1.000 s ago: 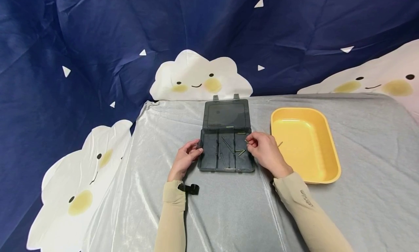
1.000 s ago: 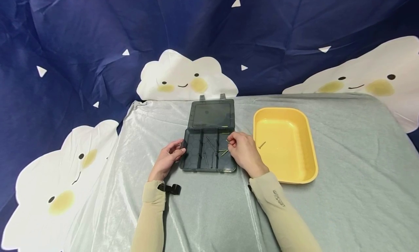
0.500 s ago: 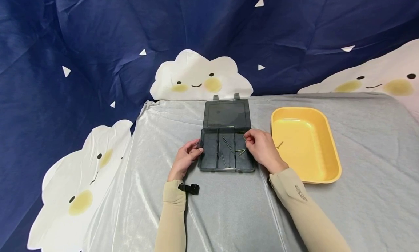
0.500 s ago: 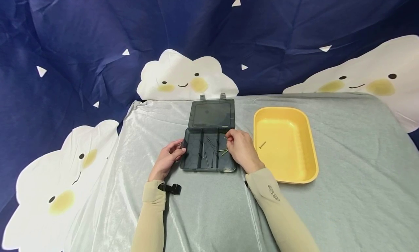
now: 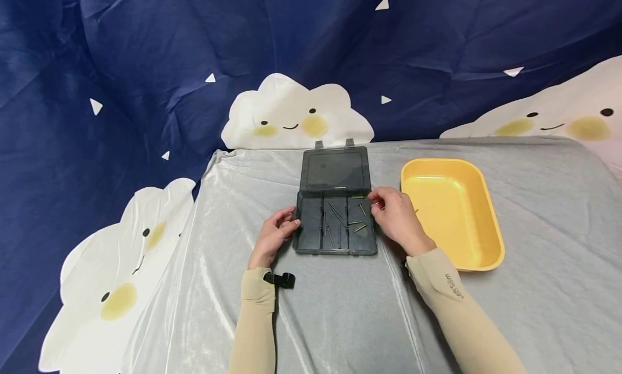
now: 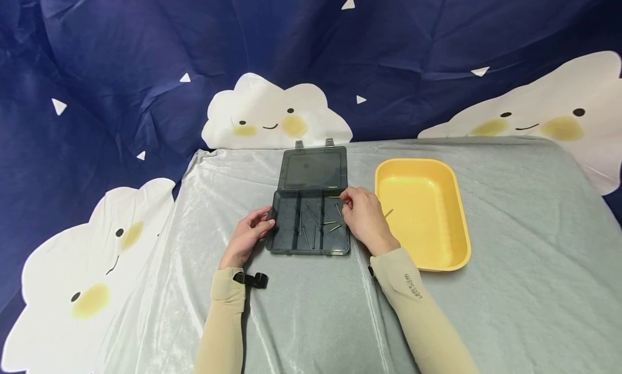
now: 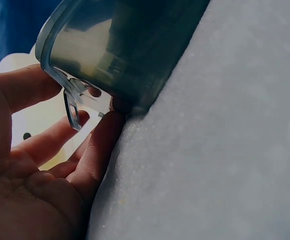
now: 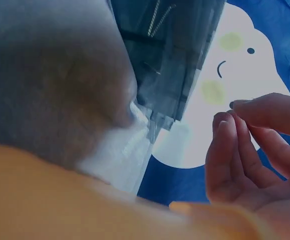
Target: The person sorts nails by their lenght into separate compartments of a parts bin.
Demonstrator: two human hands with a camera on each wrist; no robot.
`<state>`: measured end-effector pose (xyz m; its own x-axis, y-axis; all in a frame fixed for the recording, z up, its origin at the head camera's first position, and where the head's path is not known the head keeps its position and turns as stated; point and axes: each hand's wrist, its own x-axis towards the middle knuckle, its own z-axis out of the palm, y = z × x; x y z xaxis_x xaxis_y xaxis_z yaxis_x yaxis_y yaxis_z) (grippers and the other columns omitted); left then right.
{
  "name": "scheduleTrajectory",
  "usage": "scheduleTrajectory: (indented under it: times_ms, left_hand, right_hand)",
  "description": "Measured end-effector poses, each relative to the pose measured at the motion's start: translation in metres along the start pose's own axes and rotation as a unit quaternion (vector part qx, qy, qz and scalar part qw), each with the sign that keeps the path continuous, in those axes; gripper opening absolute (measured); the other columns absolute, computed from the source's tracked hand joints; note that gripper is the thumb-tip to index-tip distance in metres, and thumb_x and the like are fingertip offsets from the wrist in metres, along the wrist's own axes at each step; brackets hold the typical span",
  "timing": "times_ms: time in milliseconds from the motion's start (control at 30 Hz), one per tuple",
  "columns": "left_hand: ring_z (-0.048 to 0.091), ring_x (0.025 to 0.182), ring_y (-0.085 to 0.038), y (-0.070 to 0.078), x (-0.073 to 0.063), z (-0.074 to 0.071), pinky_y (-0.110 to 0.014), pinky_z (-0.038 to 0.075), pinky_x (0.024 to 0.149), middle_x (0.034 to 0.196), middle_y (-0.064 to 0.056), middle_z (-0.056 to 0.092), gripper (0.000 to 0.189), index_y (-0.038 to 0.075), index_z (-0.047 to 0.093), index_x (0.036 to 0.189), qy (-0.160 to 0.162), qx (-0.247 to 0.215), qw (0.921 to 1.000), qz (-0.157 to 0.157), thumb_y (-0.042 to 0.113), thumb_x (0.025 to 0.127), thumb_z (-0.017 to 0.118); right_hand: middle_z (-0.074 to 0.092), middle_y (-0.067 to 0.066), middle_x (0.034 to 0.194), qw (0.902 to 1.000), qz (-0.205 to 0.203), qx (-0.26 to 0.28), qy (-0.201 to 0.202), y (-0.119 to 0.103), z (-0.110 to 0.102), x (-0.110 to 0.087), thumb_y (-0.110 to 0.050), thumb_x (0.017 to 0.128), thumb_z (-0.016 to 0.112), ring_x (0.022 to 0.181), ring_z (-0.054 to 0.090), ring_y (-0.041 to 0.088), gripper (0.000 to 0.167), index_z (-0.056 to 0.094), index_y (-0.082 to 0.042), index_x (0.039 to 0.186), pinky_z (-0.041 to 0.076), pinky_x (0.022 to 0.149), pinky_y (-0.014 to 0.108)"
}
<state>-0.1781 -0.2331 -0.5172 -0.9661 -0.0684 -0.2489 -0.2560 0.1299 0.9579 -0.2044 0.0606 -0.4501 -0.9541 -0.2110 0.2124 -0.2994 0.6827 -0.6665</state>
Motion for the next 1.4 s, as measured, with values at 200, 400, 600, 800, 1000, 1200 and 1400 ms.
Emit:
scheduleTrajectory:
  times_ms: [200,400,600,800,1000,1200,1400]
  left_hand:
    - [0.059,0.090,-0.004,-0.001,0.000,0.001,-0.020,0.051,0.075,0.123,-0.015,0.059,0.047,0.010,0.058,0.133,0.011,-0.003,0.9999,0.005,0.011,0.088,0.069]
    - [0.059,0.091,-0.004,-0.003,0.001,0.001,-0.020,0.050,0.075,0.123,-0.014,0.059,0.046,0.010,0.058,0.133,0.013,-0.010,0.9998,0.006,0.010,0.088,0.068]
    - [0.058,0.090,-0.001,0.001,-0.003,0.000,-0.019,0.049,0.076,0.129,-0.018,0.056,0.049,0.007,0.055,0.136,0.002,-0.012,0.9999,0.004,0.011,0.089,0.068]
    - [0.059,0.092,-0.003,-0.001,0.000,0.001,-0.019,0.049,0.075,0.127,-0.017,0.058,0.048,0.008,0.057,0.134,0.007,-0.008,0.9999,0.006,0.010,0.088,0.068]
    - [0.059,0.095,-0.006,0.000,0.000,0.001,-0.020,0.050,0.076,0.127,-0.015,0.058,0.046,0.009,0.058,0.133,0.010,-0.007,0.9999,0.003,0.011,0.088,0.068]
    - [0.059,0.094,-0.005,0.000,-0.001,0.001,-0.020,0.050,0.076,0.127,-0.015,0.057,0.047,0.009,0.056,0.135,0.008,-0.007,0.9999,-0.001,0.011,0.089,0.068]
    - [0.058,0.094,-0.004,0.000,-0.001,0.000,-0.021,0.049,0.078,0.128,-0.017,0.057,0.048,0.010,0.056,0.135,0.005,-0.001,1.0000,0.003,0.012,0.089,0.069]
  right_hand:
    - [0.069,0.017,0.096,0.9999,0.005,-0.001,0.016,0.000,-0.013,-0.004,0.000,0.086,0.054,0.085,0.064,0.030,0.021,0.069,0.000,0.100,0.048,0.080,0.044]
    - [0.069,0.015,0.099,0.9993,0.018,0.003,0.033,-0.005,-0.026,-0.012,-0.004,0.087,0.055,0.087,0.064,0.029,0.020,0.069,-0.003,0.102,0.046,0.078,0.043]
    - [0.069,0.013,0.097,0.9976,0.014,0.018,0.066,-0.007,-0.040,-0.022,-0.002,0.086,0.055,0.083,0.063,0.026,0.021,0.070,-0.005,0.100,0.044,0.073,0.036]
    - [0.069,0.013,0.099,0.9955,0.013,0.012,0.093,0.004,-0.052,-0.031,-0.002,0.086,0.056,0.083,0.064,0.027,0.020,0.070,-0.003,0.100,0.043,0.072,0.028]
    - [0.068,0.015,0.099,0.9949,0.021,0.002,0.098,0.017,-0.060,-0.038,-0.001,0.086,0.055,0.085,0.064,0.029,0.021,0.069,-0.001,0.102,0.040,0.073,0.026]
    - [0.065,0.018,0.103,0.9984,0.005,-0.026,0.050,0.031,-0.062,-0.043,0.001,0.086,0.052,0.093,0.060,0.033,0.025,0.066,0.001,0.107,0.043,0.080,0.042]
    - [0.061,0.020,0.109,0.9965,-0.021,-0.077,-0.026,0.046,-0.060,-0.045,0.002,0.086,0.055,0.106,0.054,0.040,0.025,0.064,0.003,0.109,0.041,0.094,0.052]
